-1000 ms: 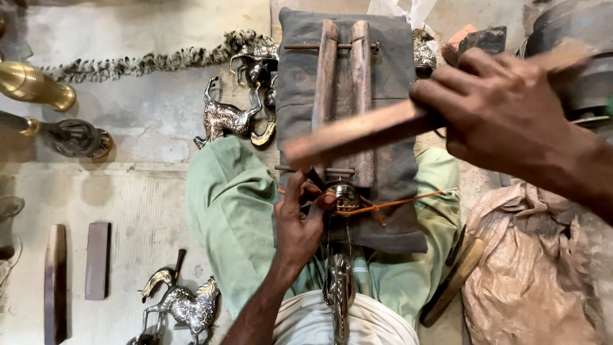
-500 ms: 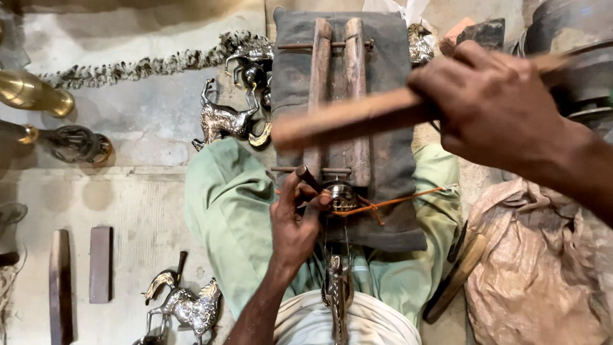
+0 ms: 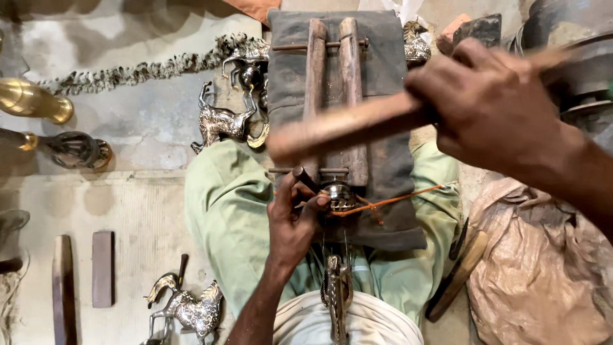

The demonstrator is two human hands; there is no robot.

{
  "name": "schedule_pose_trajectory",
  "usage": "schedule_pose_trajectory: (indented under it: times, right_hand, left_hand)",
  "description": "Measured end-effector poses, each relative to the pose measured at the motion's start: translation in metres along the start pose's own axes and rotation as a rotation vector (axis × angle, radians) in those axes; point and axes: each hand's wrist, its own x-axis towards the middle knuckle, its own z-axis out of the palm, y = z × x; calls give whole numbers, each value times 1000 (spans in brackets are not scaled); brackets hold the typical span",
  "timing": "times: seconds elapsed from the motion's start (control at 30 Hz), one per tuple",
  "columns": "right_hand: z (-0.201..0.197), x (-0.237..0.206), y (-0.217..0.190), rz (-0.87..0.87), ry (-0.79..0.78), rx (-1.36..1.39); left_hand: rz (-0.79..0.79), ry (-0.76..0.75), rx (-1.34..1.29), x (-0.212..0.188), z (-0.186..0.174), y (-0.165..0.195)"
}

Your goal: The person sits on the floor holding a small punch against an ornate silver animal figurine strapped to a lap board and repeatedly strikes the punch with a wooden mallet to shape the metal decoration, repositioning the punch and the figurine between strikes.

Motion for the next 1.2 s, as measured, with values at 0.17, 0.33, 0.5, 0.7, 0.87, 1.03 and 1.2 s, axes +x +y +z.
schedule_pose_trajectory:
  times: [0.17, 0.33, 0.5, 0.7, 0.87, 1.03, 1.2]
  right_hand:
    - [3, -6, -1, -185, 71, -266]
    - [10, -12, -8, 12, -14, 86]
    - [8, -21, -11, -4, 37, -28]
    - [5, -33, -16, -48, 135, -205]
    - [3, -36, -20, -72, 70, -349]
    - [1, -40, -27, -35, 49, -204]
    - [1, -46, -30, -47, 126, -218]
  left_hand:
    - [23, -30, 20, 0, -3, 1]
    - [56, -46, 47, 1, -7, -4]
    - [8, -86, 57, 1, -12, -10]
    - [35, -138, 24, 3, -15, -17]
    - [68, -161, -72, 5, -19, -23]
    - [96, -196, -33, 6, -24, -28]
    - [70, -251, -14, 7, -31, -36]
